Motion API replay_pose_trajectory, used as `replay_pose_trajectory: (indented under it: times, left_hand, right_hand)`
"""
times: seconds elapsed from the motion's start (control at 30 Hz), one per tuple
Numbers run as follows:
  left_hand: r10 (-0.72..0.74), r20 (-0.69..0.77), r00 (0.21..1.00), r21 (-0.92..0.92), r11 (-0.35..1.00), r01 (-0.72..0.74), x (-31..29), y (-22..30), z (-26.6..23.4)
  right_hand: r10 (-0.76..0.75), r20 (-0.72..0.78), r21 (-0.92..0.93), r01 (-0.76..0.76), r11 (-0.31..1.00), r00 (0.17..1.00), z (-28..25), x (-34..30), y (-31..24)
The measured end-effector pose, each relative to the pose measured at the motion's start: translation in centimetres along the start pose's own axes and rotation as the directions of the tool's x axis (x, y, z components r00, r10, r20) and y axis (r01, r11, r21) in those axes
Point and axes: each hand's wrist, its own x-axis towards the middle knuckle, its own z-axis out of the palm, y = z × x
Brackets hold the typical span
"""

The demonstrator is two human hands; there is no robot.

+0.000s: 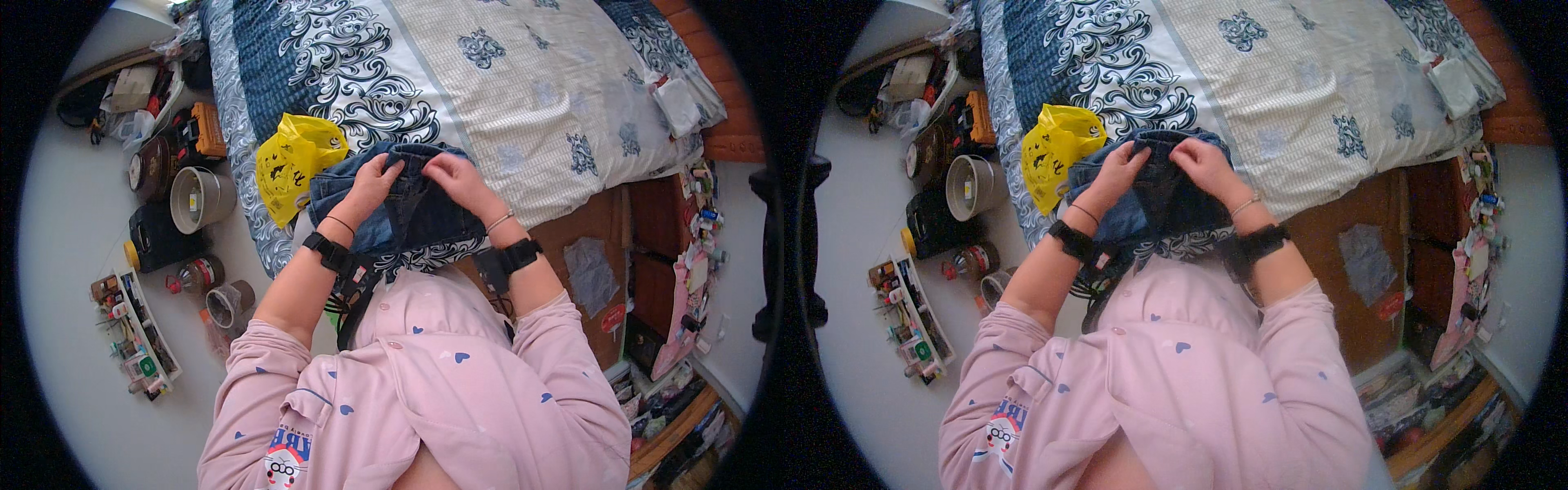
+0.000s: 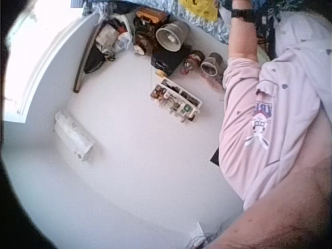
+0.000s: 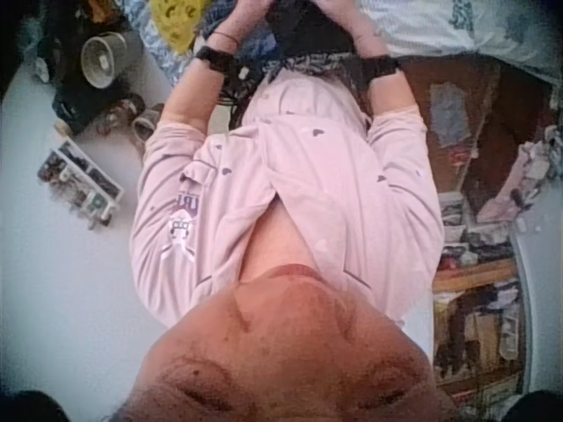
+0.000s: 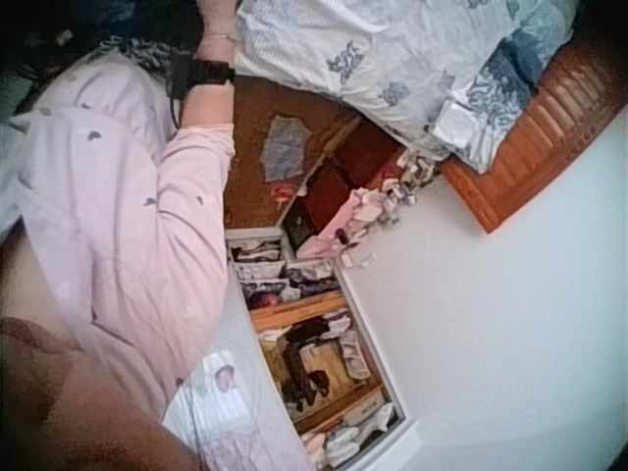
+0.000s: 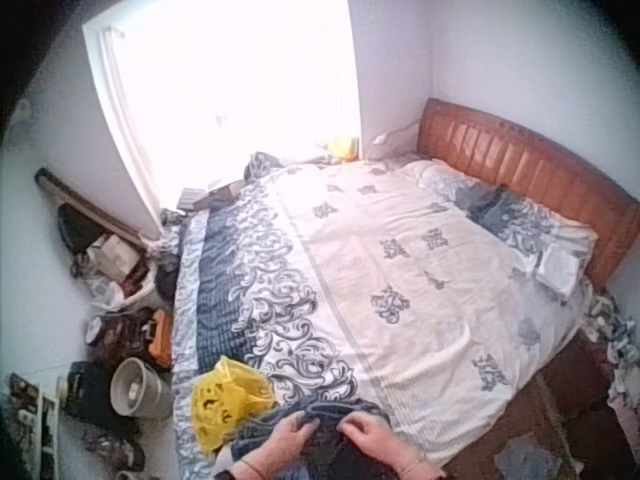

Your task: The person folds a pair of black pants and a pair of blue jeans on a bed. The folded jeans are then placed into a wooden closet shelf. The person also handles a yellow plastic bag and a clear plastic bag.

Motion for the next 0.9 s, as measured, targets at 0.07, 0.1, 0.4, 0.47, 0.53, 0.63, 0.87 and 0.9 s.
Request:
replay_pose_trajectory:
  times: [0.07,0.1,0.4,0.47,0.53,0.63,0.87,0.9]
  left_hand:
    - [0.05,0.042,0.998,-0.015,0.999,-0.05,-0.3,1.4,0.4]
    - [0.095,0.048,0.994,0.19,0.976,-0.103,-0.7,2.2,0.8]
    - [0.408,0.077,0.91,0.63,0.687,-0.361,-3.3,5.0,4.6]
    - [0.376,0.092,0.922,0.633,0.692,-0.346,-3.6,5.8,5.0]
    - [0.471,0.136,0.872,0.629,0.639,-0.443,-4.0,5.4,6.0]
    - [0.459,0.183,0.869,0.648,0.609,-0.458,-4.6,6.5,7.0]
    - [0.432,0.25,0.867,0.675,0.565,-0.476,-4.7,7.0,7.6]
    - [0.432,0.256,0.865,0.675,0.561,-0.48,-4.7,6.9,7.6]
  right_hand:
    - [-0.088,0.069,-0.22,0.102,0.97,0.994,1.0,-0.7,0.6]
    - [-0.11,0.133,-0.335,0.149,0.93,0.985,1.6,-0.9,1.5]
    - [0.147,0.45,-0.749,0.283,0.599,0.881,2.8,0.1,2.9]
    - [0.101,0.471,-0.729,0.322,0.604,0.876,2.6,-0.1,3.6]
    - [0.074,0.471,-0.717,0.332,0.613,0.879,2.4,-1.0,4.1]
    - [0.051,0.431,-0.726,0.313,0.613,0.901,2.6,-1.7,4.8]
    - [0.034,0.288,-0.757,0.206,0.62,0.957,4.0,-2.2,6.5]
    - [0.031,0.264,-0.761,0.188,0.621,0.964,4.2,-2.2,6.8]
